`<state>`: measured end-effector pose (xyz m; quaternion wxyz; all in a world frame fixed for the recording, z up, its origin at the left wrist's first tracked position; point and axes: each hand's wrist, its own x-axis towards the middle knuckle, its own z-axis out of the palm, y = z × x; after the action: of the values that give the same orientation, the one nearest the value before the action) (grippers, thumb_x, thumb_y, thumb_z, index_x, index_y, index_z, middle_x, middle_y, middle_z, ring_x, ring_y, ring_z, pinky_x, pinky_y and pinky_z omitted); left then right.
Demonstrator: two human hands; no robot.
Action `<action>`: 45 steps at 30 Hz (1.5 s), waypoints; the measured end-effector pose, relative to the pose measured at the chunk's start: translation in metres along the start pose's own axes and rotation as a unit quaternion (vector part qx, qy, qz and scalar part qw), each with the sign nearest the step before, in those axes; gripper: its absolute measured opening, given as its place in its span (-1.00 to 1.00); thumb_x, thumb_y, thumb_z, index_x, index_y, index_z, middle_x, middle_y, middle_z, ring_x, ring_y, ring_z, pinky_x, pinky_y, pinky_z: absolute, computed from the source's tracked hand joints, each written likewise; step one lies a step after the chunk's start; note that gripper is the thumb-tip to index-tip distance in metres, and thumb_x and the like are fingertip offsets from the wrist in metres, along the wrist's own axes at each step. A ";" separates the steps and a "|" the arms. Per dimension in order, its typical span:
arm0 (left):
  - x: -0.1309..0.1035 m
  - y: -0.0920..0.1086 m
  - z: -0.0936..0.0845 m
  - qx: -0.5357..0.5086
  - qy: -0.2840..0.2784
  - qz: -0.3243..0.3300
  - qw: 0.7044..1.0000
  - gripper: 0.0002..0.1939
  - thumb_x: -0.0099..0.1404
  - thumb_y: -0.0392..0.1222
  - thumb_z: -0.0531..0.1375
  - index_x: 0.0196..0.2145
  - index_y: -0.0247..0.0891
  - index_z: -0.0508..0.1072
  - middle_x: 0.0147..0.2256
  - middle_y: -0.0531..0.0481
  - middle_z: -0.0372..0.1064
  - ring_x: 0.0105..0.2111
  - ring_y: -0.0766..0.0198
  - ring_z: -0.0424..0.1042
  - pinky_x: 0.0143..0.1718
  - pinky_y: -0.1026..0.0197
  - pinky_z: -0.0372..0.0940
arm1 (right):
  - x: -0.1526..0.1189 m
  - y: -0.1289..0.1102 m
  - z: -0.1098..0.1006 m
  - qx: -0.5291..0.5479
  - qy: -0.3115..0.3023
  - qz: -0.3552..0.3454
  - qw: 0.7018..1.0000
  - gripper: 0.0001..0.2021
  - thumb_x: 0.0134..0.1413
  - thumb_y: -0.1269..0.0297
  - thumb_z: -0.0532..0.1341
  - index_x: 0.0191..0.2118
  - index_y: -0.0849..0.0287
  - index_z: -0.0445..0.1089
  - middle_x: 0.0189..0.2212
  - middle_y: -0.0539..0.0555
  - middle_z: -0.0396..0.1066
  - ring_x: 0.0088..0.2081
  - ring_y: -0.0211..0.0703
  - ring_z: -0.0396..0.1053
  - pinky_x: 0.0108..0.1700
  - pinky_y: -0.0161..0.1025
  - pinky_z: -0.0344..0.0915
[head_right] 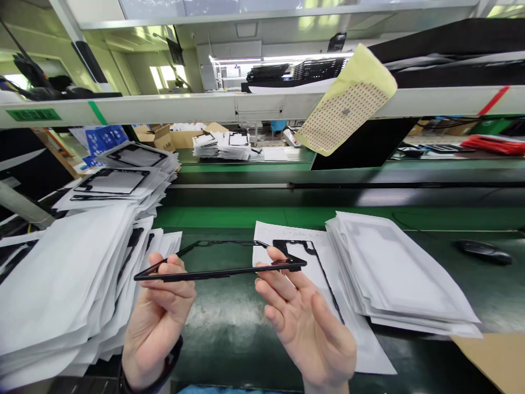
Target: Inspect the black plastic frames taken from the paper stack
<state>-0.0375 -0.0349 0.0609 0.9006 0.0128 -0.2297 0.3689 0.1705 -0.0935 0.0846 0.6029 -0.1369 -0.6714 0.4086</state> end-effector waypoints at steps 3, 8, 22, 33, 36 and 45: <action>0.000 -0.002 0.000 0.052 -0.003 0.026 0.998 -0.88 0.11 -0.51 0.37 -0.34 -0.51 0.57 -0.45 -0.09 0.54 -0.53 0.54 0.49 -0.50 0.75 0.28 | 0.001 0.001 -0.003 -0.010 0.010 0.002 1.000 -0.59 0.36 0.10 0.05 0.21 0.08 0.34 0.03 0.16 0.44 -0.06 -0.20 0.50 -0.18 -0.48 0.50; 0.009 -0.022 -0.006 0.315 -0.002 0.175 0.933 -0.85 0.03 -0.25 0.47 -0.44 -0.32 0.62 -0.53 -0.02 0.52 -0.66 0.51 0.43 -0.61 0.69 0.26 | 0.014 0.015 0.005 0.062 0.059 0.058 0.995 -0.67 0.30 0.09 0.17 0.09 0.08 0.44 -0.23 0.11 0.51 -0.29 -0.34 0.50 -0.18 -0.54 0.46; 0.012 0.030 -0.013 0.376 0.018 0.293 0.879 -0.69 0.46 -0.08 0.04 -0.30 -0.29 0.48 -0.57 0.08 0.33 -0.65 0.45 0.28 -0.56 0.41 0.36 | 0.003 0.063 -0.029 0.176 0.075 0.223 0.956 -0.62 0.19 -0.01 0.25 -0.42 0.19 0.19 -0.62 -0.02 0.32 -0.61 -0.39 0.29 -0.51 -0.55 0.30; 0.054 0.079 -0.062 0.459 0.063 0.111 0.879 -0.61 0.36 0.05 0.16 -0.15 -0.39 0.47 -0.65 0.13 0.12 -0.72 0.47 0.07 -0.69 0.45 0.12 | -0.016 0.098 -0.053 -0.234 0.158 0.169 0.944 -0.50 0.23 -0.25 0.06 -0.33 0.17 0.20 -0.71 -0.03 0.31 -0.65 -0.30 0.17 -0.53 -0.36 0.13; 0.052 0.070 -0.078 0.483 0.082 0.140 0.861 -0.52 0.26 -0.03 0.29 0.07 -0.32 0.42 -0.23 -0.16 0.49 -0.25 0.27 0.49 -0.23 0.30 0.42 | -0.014 0.104 -0.060 -0.249 0.206 0.132 0.937 -0.50 0.24 -0.25 0.04 -0.32 0.16 0.17 -0.70 -0.05 0.31 -0.64 -0.33 0.14 -0.49 -0.37 0.12; 0.052 0.062 -0.114 0.547 0.115 0.181 0.809 -0.49 0.07 -0.16 0.46 -0.02 -0.27 0.51 -0.10 -0.20 0.51 -0.18 0.20 0.54 -0.21 0.28 0.46 | -0.011 0.117 -0.084 -0.216 0.251 0.145 0.933 -0.41 0.13 -0.25 0.19 -0.01 0.22 0.30 -0.27 0.20 0.53 -0.24 -0.11 0.47 -0.26 -0.27 0.36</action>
<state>-0.0006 0.0667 -0.0276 0.6813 0.4195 0.1172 0.5883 0.2140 0.0046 -0.0117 0.6418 -0.4575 -0.5435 0.2887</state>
